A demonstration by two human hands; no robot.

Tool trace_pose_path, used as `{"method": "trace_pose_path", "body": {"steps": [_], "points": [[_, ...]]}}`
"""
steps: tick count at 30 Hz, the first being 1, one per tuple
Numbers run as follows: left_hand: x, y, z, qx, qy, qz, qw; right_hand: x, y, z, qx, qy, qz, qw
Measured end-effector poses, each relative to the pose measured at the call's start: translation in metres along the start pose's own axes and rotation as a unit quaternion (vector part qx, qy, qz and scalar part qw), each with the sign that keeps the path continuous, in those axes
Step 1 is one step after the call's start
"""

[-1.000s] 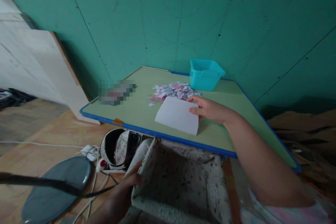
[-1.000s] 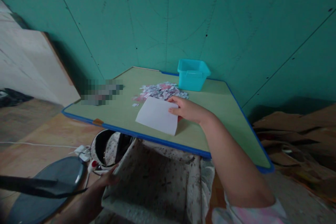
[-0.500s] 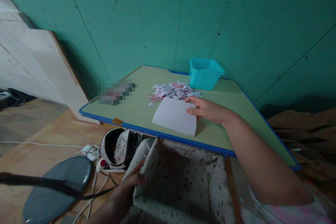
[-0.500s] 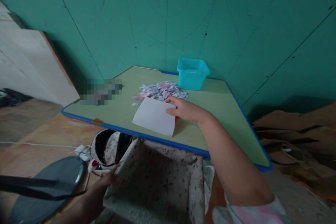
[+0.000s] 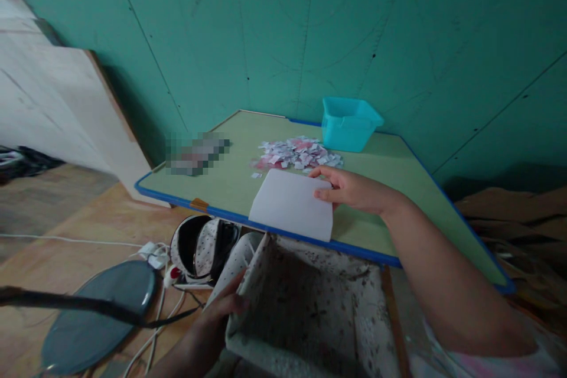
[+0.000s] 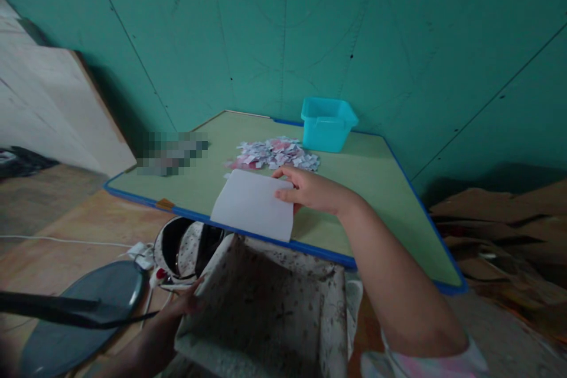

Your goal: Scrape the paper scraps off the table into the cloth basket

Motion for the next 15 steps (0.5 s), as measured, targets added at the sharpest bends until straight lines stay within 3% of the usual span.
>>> {"method": "trace_pose_path", "body": {"steps": [9,15], "points": [[0.008,-0.012,-0.007,0.02,0.023,0.001,1.0,0.0,-0.007,-0.004,-0.05,-0.03,-0.043,0.997],[0.01,-0.005,-0.002,0.025,-0.013,-0.018,0.999,-0.005,-0.027,-0.005,-0.146,-0.046,-0.083,0.985]]}}
Point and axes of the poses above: each hand's wrist, its own z-axis away from the middle knuckle, its own y-axis out of the palm, x = y × z, the point moved 4 cm from there along -z, towards the middle knuckle, and after that the axes turned 2 degrees about x, right-handed, at the moved point
